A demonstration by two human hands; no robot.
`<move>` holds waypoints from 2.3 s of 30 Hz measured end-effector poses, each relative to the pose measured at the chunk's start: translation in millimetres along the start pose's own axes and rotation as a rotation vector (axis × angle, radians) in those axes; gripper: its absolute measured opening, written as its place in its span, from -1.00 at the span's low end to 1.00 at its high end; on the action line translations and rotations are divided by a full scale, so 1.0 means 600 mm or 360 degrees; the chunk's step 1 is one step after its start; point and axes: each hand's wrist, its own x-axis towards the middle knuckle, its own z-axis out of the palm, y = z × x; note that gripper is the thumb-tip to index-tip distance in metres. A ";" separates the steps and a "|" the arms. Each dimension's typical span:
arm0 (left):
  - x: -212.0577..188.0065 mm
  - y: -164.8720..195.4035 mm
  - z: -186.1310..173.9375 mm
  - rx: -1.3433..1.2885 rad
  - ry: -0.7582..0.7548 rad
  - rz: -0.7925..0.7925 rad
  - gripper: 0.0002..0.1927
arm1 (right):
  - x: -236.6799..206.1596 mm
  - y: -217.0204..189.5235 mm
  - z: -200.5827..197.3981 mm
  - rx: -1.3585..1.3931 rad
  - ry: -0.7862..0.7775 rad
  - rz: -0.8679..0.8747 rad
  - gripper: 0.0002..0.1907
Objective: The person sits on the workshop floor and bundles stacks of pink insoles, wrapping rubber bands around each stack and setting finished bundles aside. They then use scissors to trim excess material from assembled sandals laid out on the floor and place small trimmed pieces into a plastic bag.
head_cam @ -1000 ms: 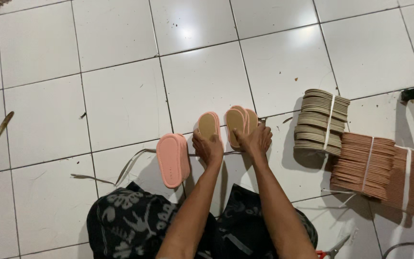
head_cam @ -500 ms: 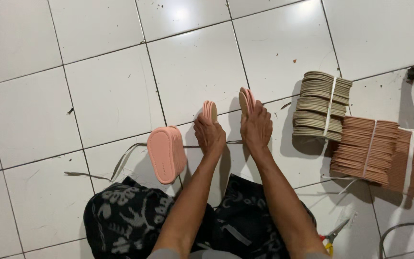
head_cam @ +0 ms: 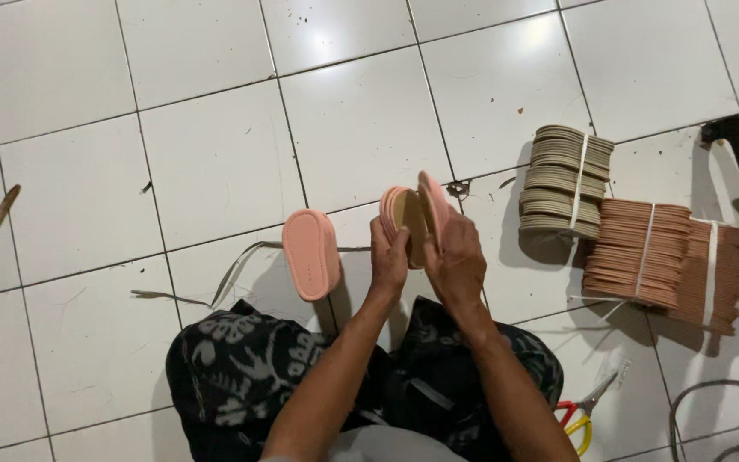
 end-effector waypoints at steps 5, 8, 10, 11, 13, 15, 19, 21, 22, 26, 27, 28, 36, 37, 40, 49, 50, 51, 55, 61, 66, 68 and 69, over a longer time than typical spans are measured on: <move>-0.043 0.020 -0.013 -0.0331 -0.0206 -0.0306 -0.32 | -0.062 -0.046 -0.032 -0.0127 -0.0155 -0.0382 -0.12; -0.054 0.033 -0.043 -0.0368 -0.0365 -0.0184 -0.29 | -0.078 -0.031 -0.051 0.0297 -0.0225 0.0099 -0.18; -0.064 0.037 -0.060 -0.0463 -0.0544 -0.0082 -0.30 | -0.074 -0.008 -0.054 0.0846 -0.0440 0.0477 -0.18; -0.070 0.039 -0.069 -0.0506 -0.0633 -0.0037 -0.31 | -0.072 0.003 -0.052 0.1216 -0.0649 0.0591 -0.15; -0.079 0.039 -0.084 -0.0350 -0.0804 0.0058 -0.30 | -0.079 0.022 -0.038 0.1476 -0.0858 0.0576 -0.16; -0.080 0.036 -0.096 -0.0054 -0.0853 0.0227 -0.24 | -0.086 0.033 -0.011 0.1251 -0.0830 0.0268 -0.25; -0.083 0.012 -0.114 0.0446 -0.0750 0.0290 -0.15 | -0.106 0.044 0.035 0.0923 -0.0837 0.0179 -0.19; -0.079 -0.004 -0.122 0.0513 -0.0748 0.0244 -0.18 | -0.110 0.046 0.048 0.0684 -0.0878 0.0074 -0.21; -0.075 -0.012 -0.126 0.0541 -0.0759 0.0269 -0.21 | -0.109 0.046 0.051 0.0656 -0.0842 0.0006 -0.22; -0.077 -0.027 -0.138 0.0640 -0.0749 0.0398 -0.26 | -0.106 0.048 0.040 0.0392 -0.0747 -0.0279 -0.19; -0.082 -0.029 -0.140 0.0631 -0.0711 0.0445 -0.24 | -0.105 0.048 0.035 0.0289 -0.0732 -0.0360 -0.17; -0.088 -0.031 -0.139 0.0622 -0.0675 0.0493 -0.21 | -0.106 0.048 0.031 0.0175 -0.0791 -0.0354 -0.18; -0.118 -0.021 -0.126 0.1052 -0.0485 0.1028 -0.18 | -0.116 0.030 0.039 0.0654 -0.0914 0.0112 -0.34; -0.114 -0.021 -0.127 0.1038 -0.0532 0.0975 -0.19 | -0.115 0.029 0.040 0.0562 -0.0847 -0.0010 -0.33; -0.102 -0.022 -0.133 0.1032 -0.0558 0.0827 -0.23 | -0.105 0.033 0.038 0.0155 -0.0693 -0.0398 -0.31; -0.113 -0.050 -0.126 0.1865 -0.0304 0.1110 -0.11 | -0.109 0.051 0.095 -0.0562 -0.0854 -0.0970 -0.37; -0.110 -0.055 -0.129 0.1824 -0.0321 0.1081 -0.12 | -0.116 0.056 0.103 -0.0548 -0.0740 -0.1042 -0.30; -0.106 -0.059 -0.131 0.1895 -0.0325 0.1108 -0.13 | -0.119 0.062 0.110 -0.0535 -0.0621 -0.1117 -0.22; -0.105 -0.059 -0.134 0.2036 -0.0470 0.0935 -0.18 | -0.130 0.081 0.109 -0.0429 -0.0907 -0.0889 -0.23; -0.168 0.024 -0.133 0.1719 -0.0433 0.1276 -0.17 | -0.112 0.067 0.055 -0.0049 -0.0978 -0.0647 -0.28; -0.256 0.099 -0.179 0.1350 -0.0413 0.1214 -0.45 | -0.084 -0.002 -0.012 0.0389 -0.0847 0.0106 -0.26; -0.265 0.116 -0.210 0.1174 -0.0138 0.1029 -0.58 | -0.067 -0.036 -0.029 0.0777 -0.0885 0.0393 -0.22; -0.250 0.123 -0.223 0.0987 0.0031 0.0924 -0.55 | -0.058 -0.056 -0.027 0.0971 -0.0898 0.0544 -0.20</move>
